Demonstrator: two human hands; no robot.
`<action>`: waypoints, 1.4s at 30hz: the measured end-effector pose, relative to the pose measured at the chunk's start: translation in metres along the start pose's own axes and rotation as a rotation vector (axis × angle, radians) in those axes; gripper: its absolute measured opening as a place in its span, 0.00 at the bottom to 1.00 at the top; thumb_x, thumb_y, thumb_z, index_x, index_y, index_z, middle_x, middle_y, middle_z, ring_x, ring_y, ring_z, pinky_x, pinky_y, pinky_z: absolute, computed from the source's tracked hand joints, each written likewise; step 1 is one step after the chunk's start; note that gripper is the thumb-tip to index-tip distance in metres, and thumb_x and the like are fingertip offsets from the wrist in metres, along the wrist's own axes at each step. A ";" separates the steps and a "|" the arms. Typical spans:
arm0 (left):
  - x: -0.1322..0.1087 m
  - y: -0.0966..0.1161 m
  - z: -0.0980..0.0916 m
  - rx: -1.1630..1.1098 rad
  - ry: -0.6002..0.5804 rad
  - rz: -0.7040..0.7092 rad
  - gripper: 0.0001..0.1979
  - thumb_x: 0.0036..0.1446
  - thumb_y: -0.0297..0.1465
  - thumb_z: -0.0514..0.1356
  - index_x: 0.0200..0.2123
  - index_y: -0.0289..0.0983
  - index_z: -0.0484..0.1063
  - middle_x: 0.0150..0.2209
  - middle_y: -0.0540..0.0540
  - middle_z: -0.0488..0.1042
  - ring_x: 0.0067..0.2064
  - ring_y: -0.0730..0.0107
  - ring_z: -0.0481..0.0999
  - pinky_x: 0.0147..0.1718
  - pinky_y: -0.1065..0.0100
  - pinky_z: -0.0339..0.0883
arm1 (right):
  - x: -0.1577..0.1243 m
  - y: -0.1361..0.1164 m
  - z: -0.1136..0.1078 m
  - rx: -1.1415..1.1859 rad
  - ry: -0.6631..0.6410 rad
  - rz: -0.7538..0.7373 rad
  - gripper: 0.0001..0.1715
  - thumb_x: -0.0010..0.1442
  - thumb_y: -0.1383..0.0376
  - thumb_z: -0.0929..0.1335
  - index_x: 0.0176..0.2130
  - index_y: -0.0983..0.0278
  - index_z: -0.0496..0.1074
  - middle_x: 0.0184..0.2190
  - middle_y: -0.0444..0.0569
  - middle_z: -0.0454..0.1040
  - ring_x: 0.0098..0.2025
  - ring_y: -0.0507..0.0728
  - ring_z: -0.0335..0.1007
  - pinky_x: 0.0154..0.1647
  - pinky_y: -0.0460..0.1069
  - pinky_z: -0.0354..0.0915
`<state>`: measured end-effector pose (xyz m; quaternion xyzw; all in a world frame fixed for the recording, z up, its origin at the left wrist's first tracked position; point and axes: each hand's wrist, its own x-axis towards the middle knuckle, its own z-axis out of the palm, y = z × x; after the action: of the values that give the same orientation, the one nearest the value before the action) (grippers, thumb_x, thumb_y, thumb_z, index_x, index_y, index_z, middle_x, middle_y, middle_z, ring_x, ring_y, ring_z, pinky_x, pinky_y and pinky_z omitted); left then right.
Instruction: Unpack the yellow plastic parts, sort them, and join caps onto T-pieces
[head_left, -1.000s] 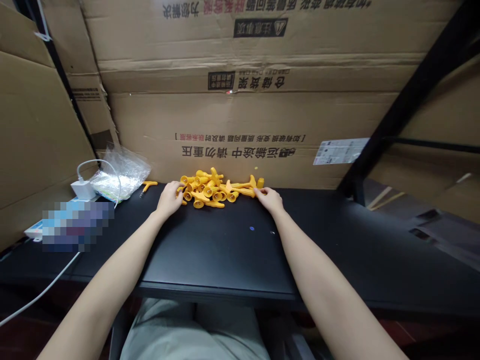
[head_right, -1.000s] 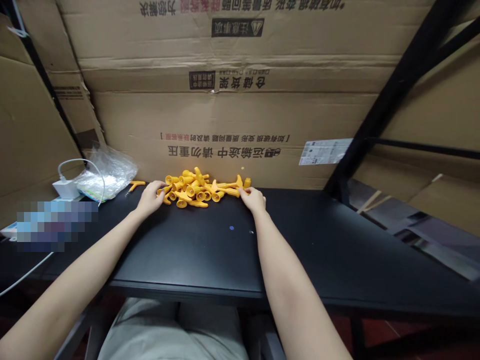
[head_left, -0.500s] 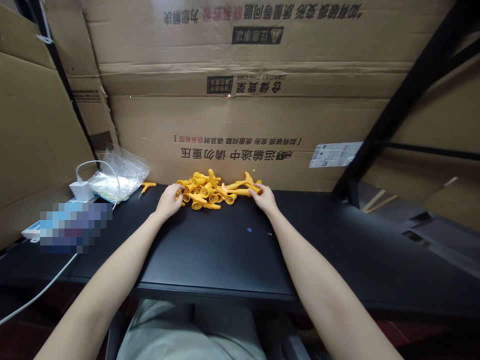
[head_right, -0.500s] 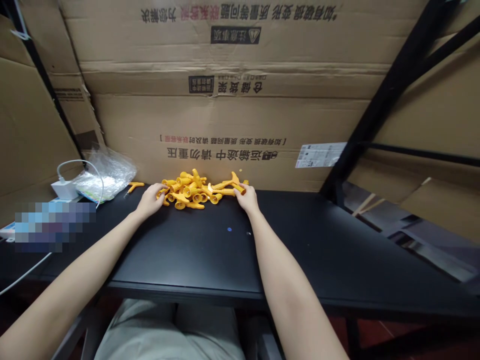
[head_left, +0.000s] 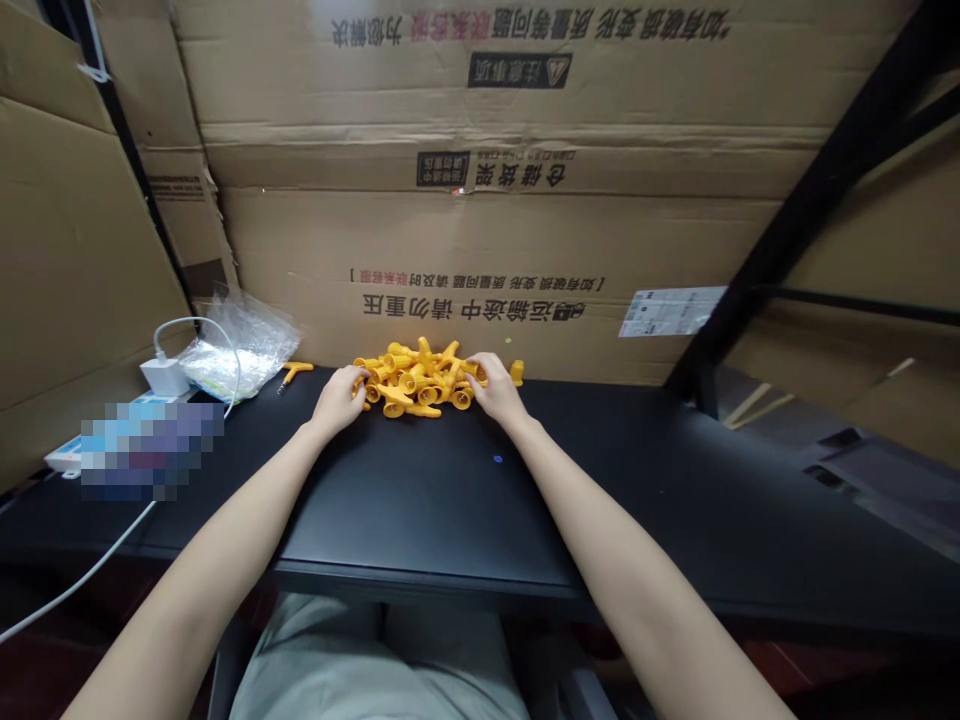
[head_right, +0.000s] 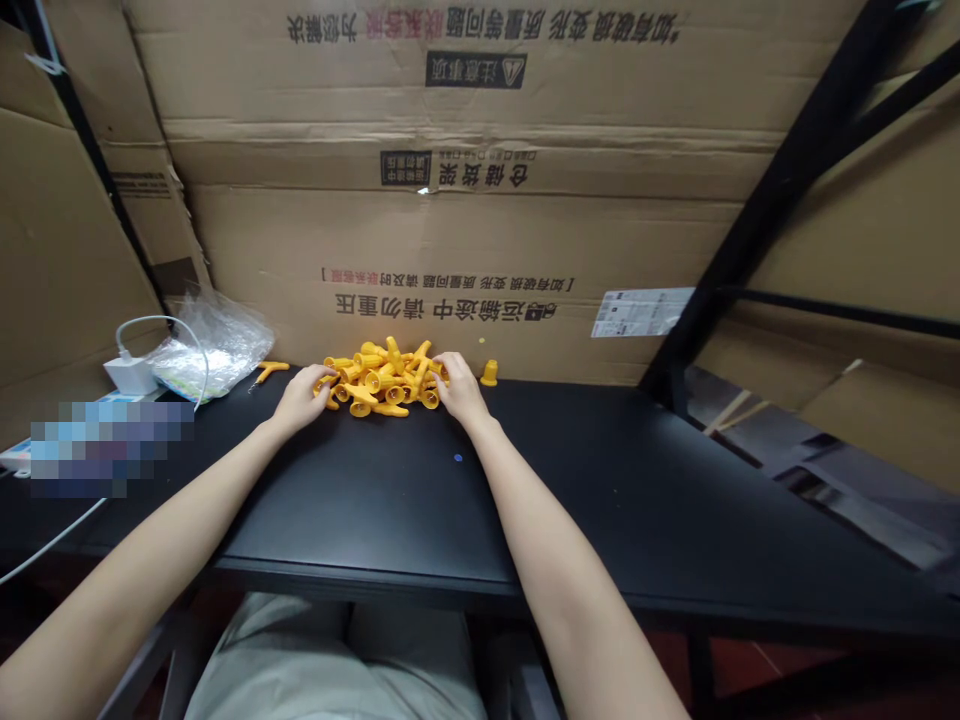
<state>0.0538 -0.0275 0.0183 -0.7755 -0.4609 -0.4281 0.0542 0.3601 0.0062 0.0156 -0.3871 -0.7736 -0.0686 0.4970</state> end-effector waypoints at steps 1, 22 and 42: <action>0.000 0.000 0.000 0.003 0.003 0.002 0.12 0.52 0.21 0.52 0.38 0.36 0.71 0.41 0.43 0.76 0.44 0.62 0.73 0.47 0.60 0.67 | 0.000 -0.002 0.000 -0.007 0.003 -0.029 0.10 0.58 0.68 0.62 0.42 0.61 0.67 0.42 0.55 0.70 0.46 0.61 0.68 0.50 0.58 0.65; 0.002 0.038 -0.017 0.199 0.028 0.064 0.19 0.64 0.35 0.51 0.56 0.43 0.67 0.46 0.43 0.73 0.41 0.68 0.75 0.40 0.71 0.68 | 0.009 -0.091 0.006 0.054 -0.173 -0.362 0.12 0.66 0.62 0.59 0.46 0.60 0.67 0.49 0.57 0.71 0.54 0.60 0.67 0.52 0.60 0.65; 0.002 0.043 -0.007 0.134 -0.120 0.002 0.14 0.57 0.33 0.58 0.47 0.39 0.71 0.36 0.47 0.76 0.35 0.68 0.75 0.37 0.70 0.67 | 0.012 -0.098 0.003 -0.486 -0.269 -0.289 0.14 0.64 0.71 0.58 0.43 0.63 0.69 0.41 0.56 0.74 0.43 0.61 0.66 0.50 0.58 0.52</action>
<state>0.0829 -0.0544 0.0378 -0.7947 -0.4903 -0.3491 0.0785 0.2902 -0.0538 0.0517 -0.3862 -0.8404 -0.2696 0.2682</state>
